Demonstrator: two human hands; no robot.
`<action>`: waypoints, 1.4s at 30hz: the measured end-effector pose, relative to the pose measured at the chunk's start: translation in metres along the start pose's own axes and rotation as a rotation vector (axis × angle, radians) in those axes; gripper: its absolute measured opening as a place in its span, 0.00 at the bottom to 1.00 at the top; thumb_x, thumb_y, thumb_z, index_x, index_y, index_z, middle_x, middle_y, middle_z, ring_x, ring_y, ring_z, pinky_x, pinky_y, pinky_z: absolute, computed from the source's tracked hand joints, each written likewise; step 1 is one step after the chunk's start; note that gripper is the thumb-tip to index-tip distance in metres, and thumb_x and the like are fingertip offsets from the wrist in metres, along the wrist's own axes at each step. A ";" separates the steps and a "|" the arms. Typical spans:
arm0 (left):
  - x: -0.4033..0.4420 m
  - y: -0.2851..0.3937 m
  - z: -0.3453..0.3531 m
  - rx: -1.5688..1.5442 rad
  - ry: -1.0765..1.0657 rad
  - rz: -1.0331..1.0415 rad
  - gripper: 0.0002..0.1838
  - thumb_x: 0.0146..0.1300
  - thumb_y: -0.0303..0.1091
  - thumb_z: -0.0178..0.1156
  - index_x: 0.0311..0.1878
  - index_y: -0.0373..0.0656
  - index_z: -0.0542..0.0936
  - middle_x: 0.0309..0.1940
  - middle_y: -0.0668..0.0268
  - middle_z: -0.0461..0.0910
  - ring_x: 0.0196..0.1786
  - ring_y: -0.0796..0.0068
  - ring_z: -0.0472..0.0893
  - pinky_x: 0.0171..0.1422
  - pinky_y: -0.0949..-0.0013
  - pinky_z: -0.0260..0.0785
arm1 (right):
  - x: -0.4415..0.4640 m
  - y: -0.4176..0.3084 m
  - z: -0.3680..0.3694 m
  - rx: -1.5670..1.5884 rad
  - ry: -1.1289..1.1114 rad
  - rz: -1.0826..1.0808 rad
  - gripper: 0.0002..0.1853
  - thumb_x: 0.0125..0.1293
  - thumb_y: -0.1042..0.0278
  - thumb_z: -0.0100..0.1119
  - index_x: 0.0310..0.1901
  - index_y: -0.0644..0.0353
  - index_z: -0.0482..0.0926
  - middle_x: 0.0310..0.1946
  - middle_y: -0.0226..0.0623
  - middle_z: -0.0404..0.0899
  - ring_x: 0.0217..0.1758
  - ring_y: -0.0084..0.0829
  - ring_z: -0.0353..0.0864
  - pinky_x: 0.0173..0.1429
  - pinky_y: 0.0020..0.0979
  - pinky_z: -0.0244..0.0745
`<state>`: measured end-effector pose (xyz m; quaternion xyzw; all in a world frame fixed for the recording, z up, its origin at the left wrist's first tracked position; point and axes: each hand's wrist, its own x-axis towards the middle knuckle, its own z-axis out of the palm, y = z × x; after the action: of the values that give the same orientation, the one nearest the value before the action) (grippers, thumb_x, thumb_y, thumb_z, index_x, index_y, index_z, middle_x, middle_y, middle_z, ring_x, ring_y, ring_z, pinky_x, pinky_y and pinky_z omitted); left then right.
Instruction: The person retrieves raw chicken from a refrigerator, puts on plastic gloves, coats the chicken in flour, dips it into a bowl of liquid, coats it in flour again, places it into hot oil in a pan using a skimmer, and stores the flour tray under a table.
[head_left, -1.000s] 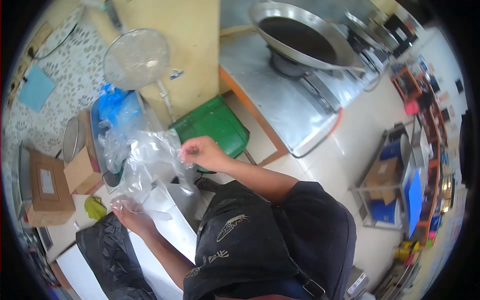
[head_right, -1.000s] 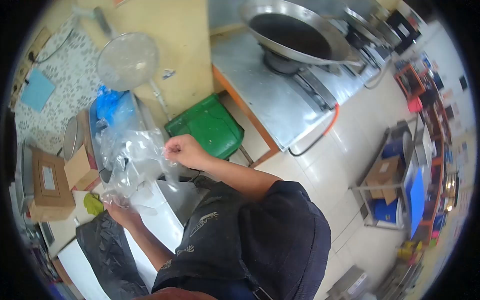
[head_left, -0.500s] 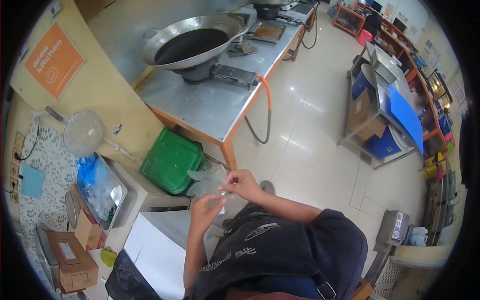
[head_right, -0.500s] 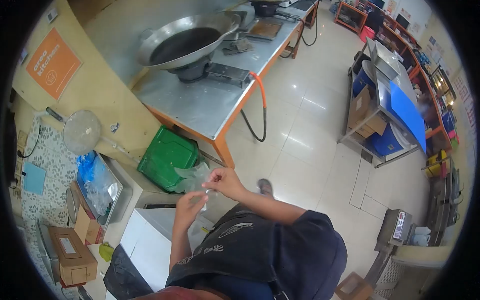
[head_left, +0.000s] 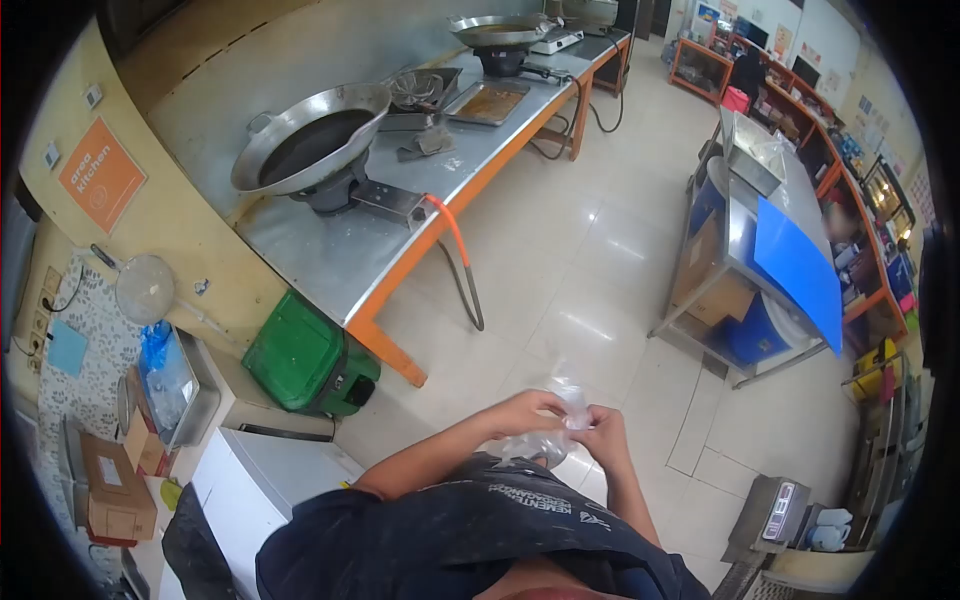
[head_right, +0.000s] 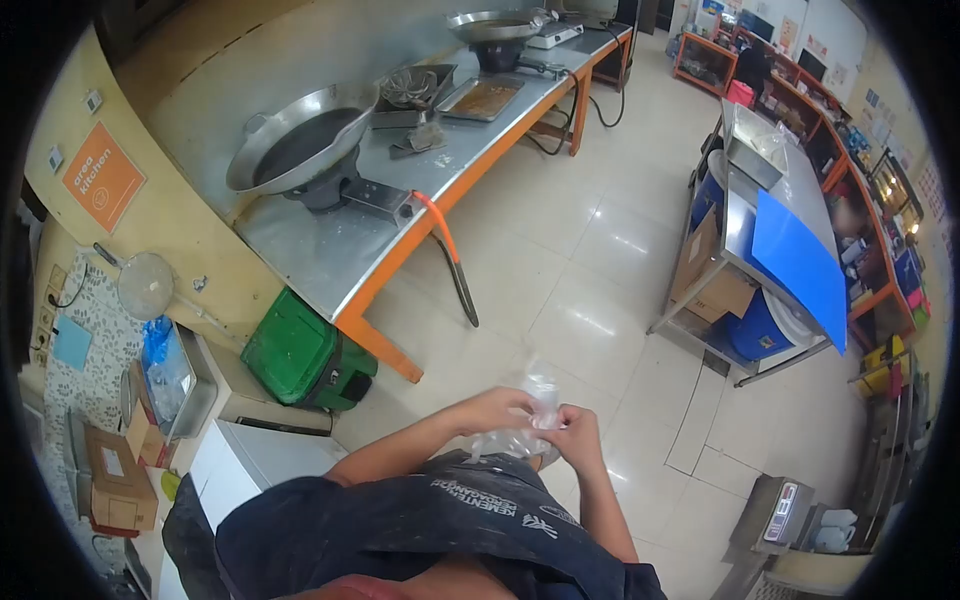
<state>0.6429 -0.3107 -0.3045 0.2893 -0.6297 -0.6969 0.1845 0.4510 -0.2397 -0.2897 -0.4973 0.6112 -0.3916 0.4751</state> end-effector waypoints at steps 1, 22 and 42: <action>0.017 0.008 0.017 0.055 -0.018 -0.040 0.17 0.59 0.31 0.65 0.51 0.36 0.81 0.42 0.63 0.83 0.43 0.77 0.80 0.48 0.73 0.72 | 0.001 0.016 -0.020 -0.074 0.012 -0.006 0.11 0.43 0.72 0.75 0.21 0.63 0.78 0.16 0.28 0.75 0.23 0.16 0.71 0.27 0.25 0.67; 0.170 0.023 0.056 -0.233 -0.104 -0.212 0.11 0.56 0.23 0.65 0.44 0.35 0.81 0.33 0.65 0.82 0.36 0.80 0.80 0.40 0.75 0.73 | 0.029 0.039 -0.124 0.383 0.278 -0.011 0.08 0.52 0.78 0.70 0.29 0.64 0.78 0.28 0.32 0.79 0.31 0.21 0.77 0.38 0.25 0.76; 0.186 0.051 0.024 -0.413 -0.121 0.015 0.05 0.66 0.26 0.57 0.43 0.38 0.77 0.36 0.65 0.81 0.36 0.79 0.80 0.41 0.76 0.75 | 0.054 -0.011 -0.120 0.715 0.653 -0.006 0.12 0.59 0.80 0.63 0.42 0.63 0.71 0.31 0.33 0.77 0.33 0.21 0.79 0.35 0.25 0.82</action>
<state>0.4802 -0.4144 -0.2855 0.1983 -0.4855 -0.8259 0.2071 0.3344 -0.2937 -0.2605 -0.1558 0.5542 -0.7141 0.3984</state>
